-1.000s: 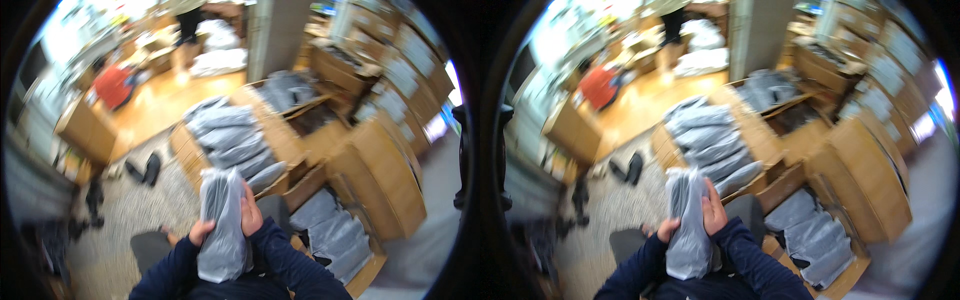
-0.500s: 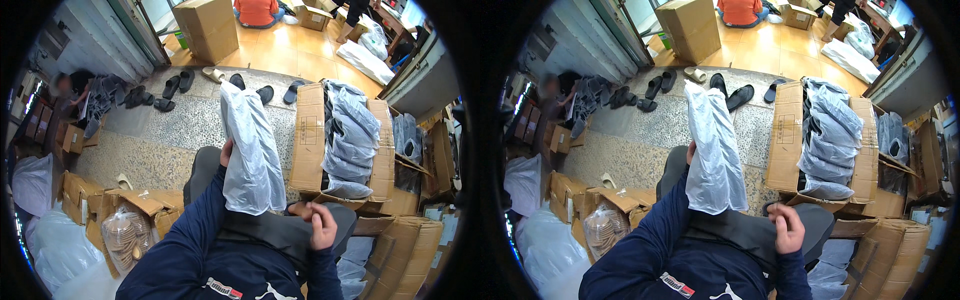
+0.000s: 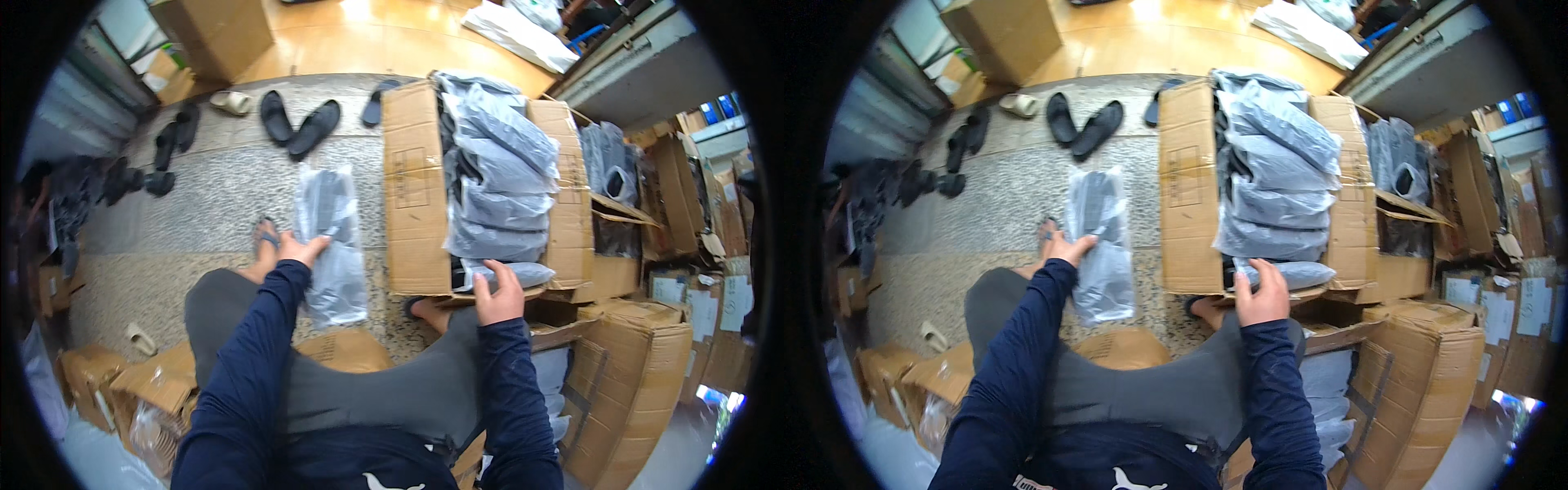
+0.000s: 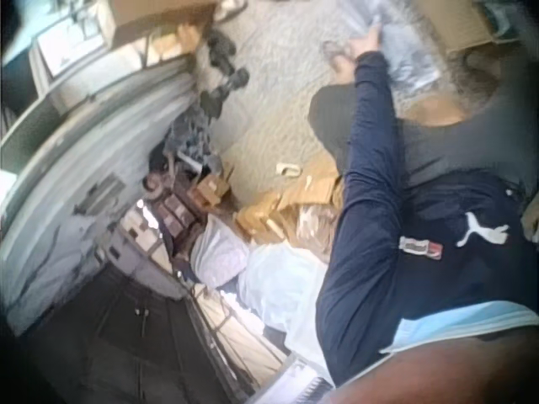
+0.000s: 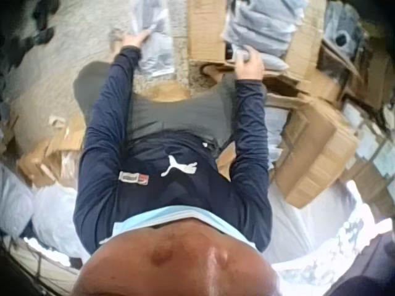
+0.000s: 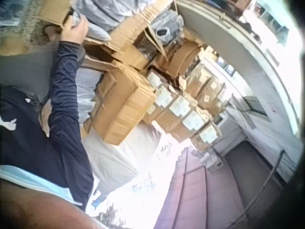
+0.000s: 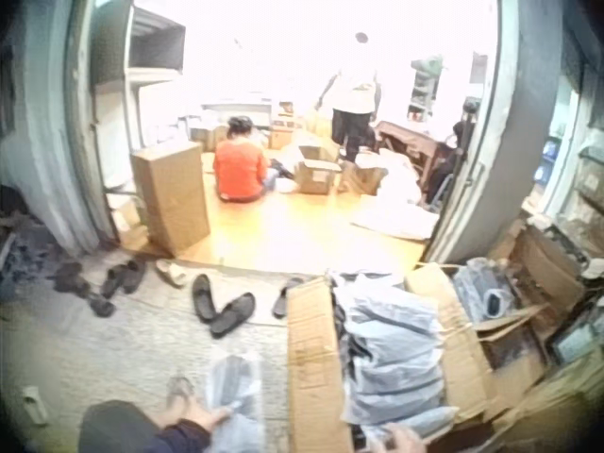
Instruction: The person sits on the floor and repeatedly picks up plastic-wrapped packages from a cardboard box, then places them into a growing stack on the floor. The person handles the packages one at a time and occasionally adjusts the stack.
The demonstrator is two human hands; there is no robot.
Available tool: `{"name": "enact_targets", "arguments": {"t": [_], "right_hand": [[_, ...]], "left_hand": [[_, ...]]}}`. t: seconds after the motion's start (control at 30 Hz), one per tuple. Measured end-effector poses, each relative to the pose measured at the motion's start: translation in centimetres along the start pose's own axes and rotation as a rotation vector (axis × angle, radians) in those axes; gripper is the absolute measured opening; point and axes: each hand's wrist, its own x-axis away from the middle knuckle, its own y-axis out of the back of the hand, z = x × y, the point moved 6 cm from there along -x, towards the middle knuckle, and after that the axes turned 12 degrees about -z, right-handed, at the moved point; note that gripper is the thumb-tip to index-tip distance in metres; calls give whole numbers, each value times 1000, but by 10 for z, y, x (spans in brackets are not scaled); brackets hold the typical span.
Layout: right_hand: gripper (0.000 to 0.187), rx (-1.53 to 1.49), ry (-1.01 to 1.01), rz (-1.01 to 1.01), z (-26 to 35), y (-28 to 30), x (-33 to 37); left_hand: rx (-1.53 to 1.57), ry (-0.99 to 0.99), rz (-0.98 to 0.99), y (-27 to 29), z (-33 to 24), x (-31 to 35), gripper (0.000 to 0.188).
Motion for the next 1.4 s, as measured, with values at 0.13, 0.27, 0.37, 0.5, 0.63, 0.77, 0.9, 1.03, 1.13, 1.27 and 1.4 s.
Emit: {"name": "enact_targets", "arguments": {"t": [0.13,0.27,0.37,0.5,0.63,0.77,0.9,1.03,1.13,1.27,1.4], "right_hand": [[35,411,-166,81,-132,13,4],[40,360,-307,57,-144,1,-3],[41,236,-474,72,-165,-9,-8],[37,66,-601,141,-191,-12,-12],[39,65,-732,203,-192,-27,-10],[40,79,-735,175,-177,-29,-19],[43,48,-617,199,-187,-38,-23],[49,189,-598,140,-194,-28,-22],[54,277,-490,148,-180,-39,-30],[61,52,-847,-132,-205,-38,-26],[47,-211,-1023,-158,-238,-51,-34]], "left_hand": [[-209,98,60,-53,41,-42,104],[-213,158,-33,-88,123,-53,89],[-19,268,87,-112,169,-59,80],[114,236,237,-148,170,-93,82],[286,238,379,-144,130,-137,85],[-660,-143,219,-142,95,-157,83],[-959,-254,305,-175,70,-146,55],[87,-809,-173,-195,-135,-72,52],[118,-1352,81,-215,-260,35,61],[-692,-1208,247,-311,-312,84,110],[-839,-1156,321,-321,-329,94,110]]}}
